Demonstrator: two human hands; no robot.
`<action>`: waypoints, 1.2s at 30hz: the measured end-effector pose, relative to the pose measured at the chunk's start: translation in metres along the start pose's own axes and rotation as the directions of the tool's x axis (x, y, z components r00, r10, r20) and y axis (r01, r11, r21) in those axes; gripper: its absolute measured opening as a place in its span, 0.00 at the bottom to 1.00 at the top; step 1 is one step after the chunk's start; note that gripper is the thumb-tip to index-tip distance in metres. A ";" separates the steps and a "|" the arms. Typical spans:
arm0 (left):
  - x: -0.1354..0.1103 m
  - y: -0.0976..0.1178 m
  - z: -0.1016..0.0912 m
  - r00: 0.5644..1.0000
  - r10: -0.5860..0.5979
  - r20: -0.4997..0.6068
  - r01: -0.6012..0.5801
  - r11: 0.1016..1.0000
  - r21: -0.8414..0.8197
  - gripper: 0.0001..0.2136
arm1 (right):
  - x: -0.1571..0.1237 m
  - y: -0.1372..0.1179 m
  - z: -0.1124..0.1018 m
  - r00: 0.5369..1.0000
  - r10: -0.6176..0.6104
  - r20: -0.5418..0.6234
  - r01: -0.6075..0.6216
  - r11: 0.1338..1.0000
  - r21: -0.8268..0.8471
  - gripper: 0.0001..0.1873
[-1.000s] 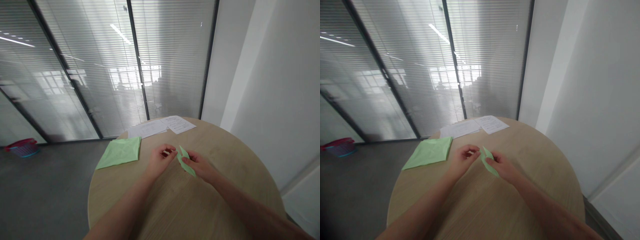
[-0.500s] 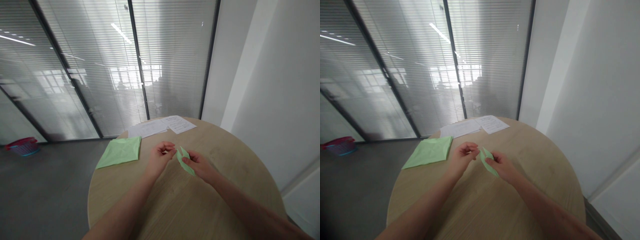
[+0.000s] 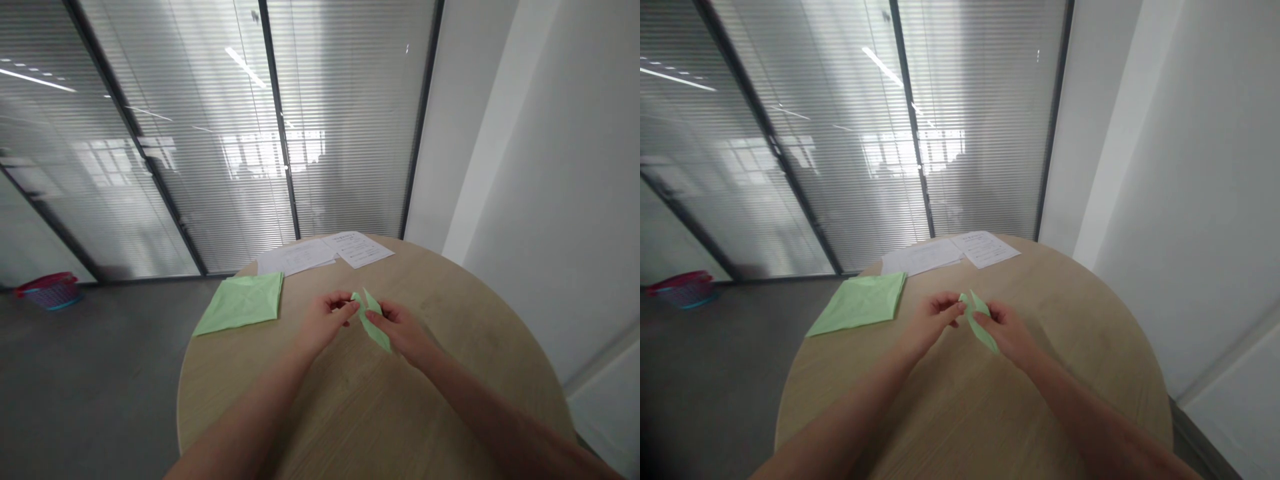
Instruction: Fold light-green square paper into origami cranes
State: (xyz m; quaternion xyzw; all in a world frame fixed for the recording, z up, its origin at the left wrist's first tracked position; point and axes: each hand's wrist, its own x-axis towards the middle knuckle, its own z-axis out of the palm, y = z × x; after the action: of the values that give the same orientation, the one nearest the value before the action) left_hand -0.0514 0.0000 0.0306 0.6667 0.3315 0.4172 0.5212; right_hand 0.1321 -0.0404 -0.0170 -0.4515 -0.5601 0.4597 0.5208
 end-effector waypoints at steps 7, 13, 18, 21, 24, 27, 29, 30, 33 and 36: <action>-0.002 -0.001 0.003 0.995 -0.017 -0.098 0.015 1.000 -0.020 0.14 | -0.005 -0.005 0.005 0.999 0.038 0.037 -0.037 0.999 -0.021 0.18; -0.001 0.000 0.003 0.993 -0.023 -0.117 0.016 0.998 -0.058 0.16 | -0.004 -0.005 0.003 0.997 0.019 0.076 -0.017 1.000 -0.016 0.18; 0.001 -0.002 0.000 0.987 -0.005 -0.158 -0.005 0.998 -0.062 0.15 | -0.002 -0.005 0.001 0.995 0.029 0.100 -0.025 0.999 -0.046 0.19; 0.001 -0.002 -0.001 0.989 0.021 -0.149 -0.031 0.997 -0.068 0.14 | -0.002 -0.005 0.001 0.992 0.047 0.120 -0.038 0.996 -0.076 0.18; 0.000 0.000 -0.001 0.993 0.033 -0.116 -0.041 0.997 -0.064 0.13 | -0.002 -0.004 0.001 0.988 0.059 0.140 -0.045 0.994 -0.098 0.17; -0.001 0.001 0.000 0.993 0.050 -0.106 -0.054 0.998 -0.038 0.13 | -0.002 -0.002 0.002 0.986 0.052 0.157 -0.037 0.995 -0.095 0.16; -0.001 0.001 0.001 0.992 0.056 -0.116 -0.059 0.998 -0.023 0.14 | -0.001 -0.001 0.002 0.990 0.042 0.134 -0.030 0.995 -0.091 0.15; -0.001 0.001 0.001 0.991 0.053 -0.123 -0.057 0.998 -0.023 0.14 | -0.001 -0.001 0.001 0.993 0.037 0.110 -0.027 0.996 -0.087 0.15; 0.000 -0.002 0.002 0.991 0.027 -0.131 -0.033 0.999 -0.039 0.16 | 0.001 -0.001 0.001 0.999 0.016 0.032 -0.014 0.999 -0.044 0.15; 0.001 -0.006 0.002 0.996 0.002 -0.093 -0.003 1.000 -0.020 0.16 | 0.003 -0.001 0.001 1.000 -0.007 0.000 0.007 1.000 0.012 0.15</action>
State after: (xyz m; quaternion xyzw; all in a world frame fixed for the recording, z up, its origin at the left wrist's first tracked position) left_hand -0.0495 0.0017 0.0247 0.6416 0.3504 0.4518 0.5113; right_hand 0.1313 -0.0373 -0.0155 -0.4463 -0.5589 0.4611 0.5252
